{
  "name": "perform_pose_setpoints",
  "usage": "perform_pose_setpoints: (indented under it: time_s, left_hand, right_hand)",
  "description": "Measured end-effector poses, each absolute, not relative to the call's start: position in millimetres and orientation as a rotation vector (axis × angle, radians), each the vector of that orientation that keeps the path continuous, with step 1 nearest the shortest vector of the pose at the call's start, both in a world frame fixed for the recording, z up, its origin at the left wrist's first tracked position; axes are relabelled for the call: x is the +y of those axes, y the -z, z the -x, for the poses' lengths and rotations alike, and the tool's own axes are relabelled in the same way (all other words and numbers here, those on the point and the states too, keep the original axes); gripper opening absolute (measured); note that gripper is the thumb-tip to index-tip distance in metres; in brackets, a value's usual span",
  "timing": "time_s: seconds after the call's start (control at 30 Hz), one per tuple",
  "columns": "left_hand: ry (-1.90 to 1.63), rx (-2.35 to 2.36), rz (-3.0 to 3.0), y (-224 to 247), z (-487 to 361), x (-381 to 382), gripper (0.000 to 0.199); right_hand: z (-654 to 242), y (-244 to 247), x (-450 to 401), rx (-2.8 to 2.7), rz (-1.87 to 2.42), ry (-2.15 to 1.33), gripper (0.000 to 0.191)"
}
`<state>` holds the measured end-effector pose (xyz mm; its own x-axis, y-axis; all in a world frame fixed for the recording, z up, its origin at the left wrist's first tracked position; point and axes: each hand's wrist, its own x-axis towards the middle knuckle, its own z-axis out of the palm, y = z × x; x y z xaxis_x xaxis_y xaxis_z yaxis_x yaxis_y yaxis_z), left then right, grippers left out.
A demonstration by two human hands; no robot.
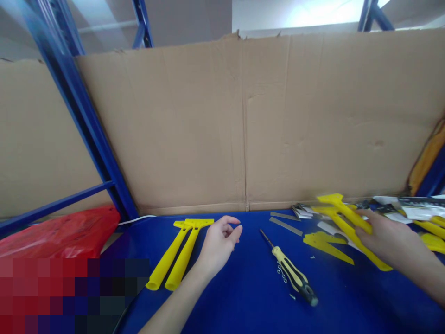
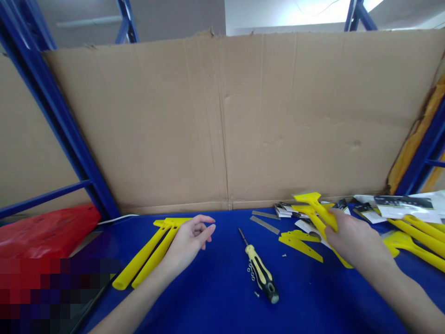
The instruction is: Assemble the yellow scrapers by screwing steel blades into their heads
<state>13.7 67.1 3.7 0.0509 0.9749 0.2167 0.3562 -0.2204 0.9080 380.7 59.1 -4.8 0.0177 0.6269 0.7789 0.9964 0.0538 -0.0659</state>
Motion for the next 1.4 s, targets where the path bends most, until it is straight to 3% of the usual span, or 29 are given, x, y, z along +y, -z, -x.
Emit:
perform_pose_setpoints:
  time_s: [0.17,0.3,0.5,0.67,0.77,1.07,1.27,1.4]
  left_hand:
    - [-0.765,2.133,-2.339,-3,-1,67,0.020]
    - [-0.414,2.508,-2.417,-7,9,66,0.026]
    - [-0.290,2.642,-2.335,-7,19,67,0.030]
    - [-0.185,2.621,-2.237,-4,23,71,0.038]
    - [-0.148,2.585,-2.214,-5,23,73,0.035]
    - [-0.633,2.283,-2.077,-18,9,74,0.016]
    - [-1.073,1.666,-1.465,-6,-4,74,0.011]
    - [-1.104,1.425,-1.206,-6,-17,64,0.015]
  right_hand:
    - [-403,18,69,-1.795,1.770,0.821,0.019]
    - [-408,24,73,-1.780,1.736,0.861,0.017]
    - [-401,14,67,-1.818,1.779,0.834,0.017]
    - [-362,3,58,-1.853,1.657,1.021,0.031]
    - [-335,5,55,-2.009,1.521,0.806,0.034]
    - [-307,17,48,-2.183,1.569,0.463,0.031]
    - [-310,19,54,-2.167,1.727,0.352,0.034]
    - [-297,14,60,-2.169,1.723,0.176,0.030]
